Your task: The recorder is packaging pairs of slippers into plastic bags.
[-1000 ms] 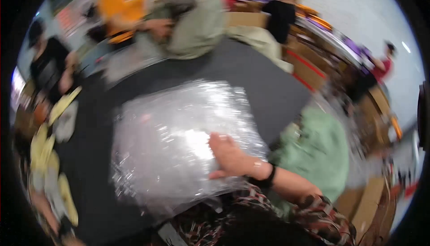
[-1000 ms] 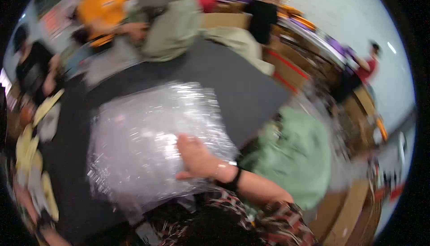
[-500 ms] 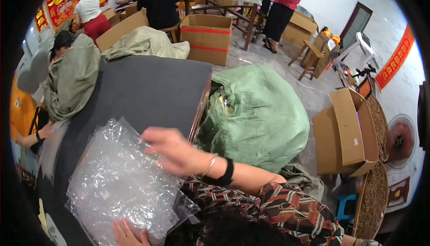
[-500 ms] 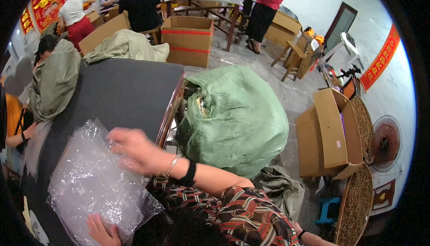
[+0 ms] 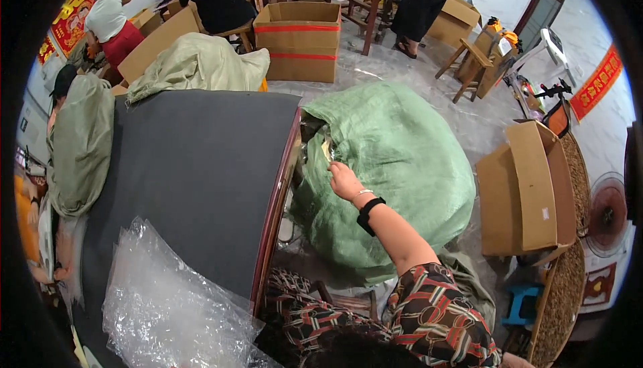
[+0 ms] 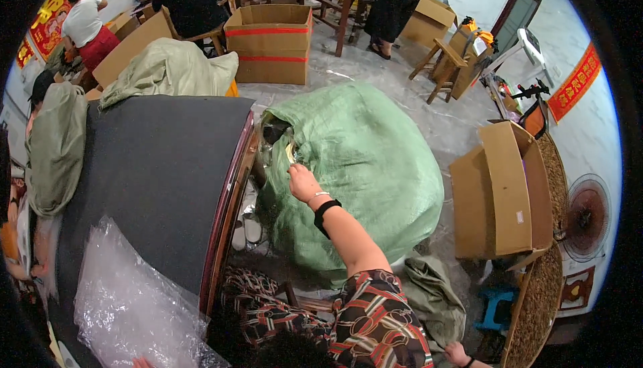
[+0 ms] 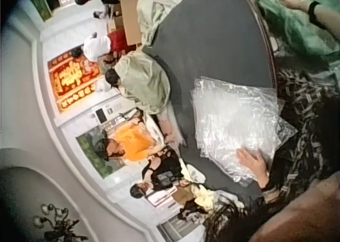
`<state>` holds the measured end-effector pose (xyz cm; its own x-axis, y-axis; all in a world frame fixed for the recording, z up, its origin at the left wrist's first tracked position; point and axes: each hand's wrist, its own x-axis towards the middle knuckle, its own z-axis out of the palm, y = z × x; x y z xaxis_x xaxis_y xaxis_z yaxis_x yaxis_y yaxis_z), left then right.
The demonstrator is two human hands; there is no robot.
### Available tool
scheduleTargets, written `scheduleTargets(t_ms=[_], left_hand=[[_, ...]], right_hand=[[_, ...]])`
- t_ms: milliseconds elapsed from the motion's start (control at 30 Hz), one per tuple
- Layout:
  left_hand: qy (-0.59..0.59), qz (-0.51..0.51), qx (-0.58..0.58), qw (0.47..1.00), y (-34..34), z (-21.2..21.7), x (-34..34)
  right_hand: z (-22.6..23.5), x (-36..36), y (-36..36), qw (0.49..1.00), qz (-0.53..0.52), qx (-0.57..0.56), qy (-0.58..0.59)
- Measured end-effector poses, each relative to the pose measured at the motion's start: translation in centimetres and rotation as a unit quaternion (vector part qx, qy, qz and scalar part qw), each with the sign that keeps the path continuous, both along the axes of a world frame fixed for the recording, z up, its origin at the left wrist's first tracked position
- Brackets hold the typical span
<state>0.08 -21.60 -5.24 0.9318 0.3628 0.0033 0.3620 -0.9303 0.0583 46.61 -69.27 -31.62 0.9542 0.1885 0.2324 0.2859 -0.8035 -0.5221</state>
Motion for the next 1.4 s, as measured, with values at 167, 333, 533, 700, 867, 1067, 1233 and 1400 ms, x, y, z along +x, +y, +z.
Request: scheduleTargets(t_ms=[167,333,533,700,867,1067,1233,1400], left_hand=[[0.004,0.002,-0.020,1.000,-0.2,0.3,0.4],[0.005,0.001,-0.023,1.000,0.2,-0.5,0.8],[0.013,0.032,-0.013,0.999,0.6,0.2,0.2],[0.011,0.008,-0.015,1.000,-0.1,0.2,1.5],[0.001,0.004,-0.005,1.000,0.1,0.7,1.1],[0.134,-0.033,0.008,0.990,1.0,3.6,1.3],[-0.091,-0.016,0.145,0.985,-6.1,9.6,5.1],[-0.323,-0.341,-0.260,0.844,-15.4,9.8,10.9]], right_hand=[[-2.5,5.2,-1.5,0.988,-0.007,-0.154,0.019],[-1.9,9.4,-2.2,0.949,-0.030,-0.310,0.049],[3.0,6.3,-6.1,0.879,-0.231,-0.328,0.258],[1.0,-4.0,-19.7,0.873,-0.279,-0.317,0.245],[0.7,-9.5,-21.9,0.925,-0.296,-0.212,0.112],[4.5,-12.0,-24.6,0.667,-0.268,0.692,0.072],[16.5,-18.7,-22.1,0.612,-0.159,0.769,0.092],[20.2,-28.5,-15.3,0.657,-0.194,0.718,0.122]])
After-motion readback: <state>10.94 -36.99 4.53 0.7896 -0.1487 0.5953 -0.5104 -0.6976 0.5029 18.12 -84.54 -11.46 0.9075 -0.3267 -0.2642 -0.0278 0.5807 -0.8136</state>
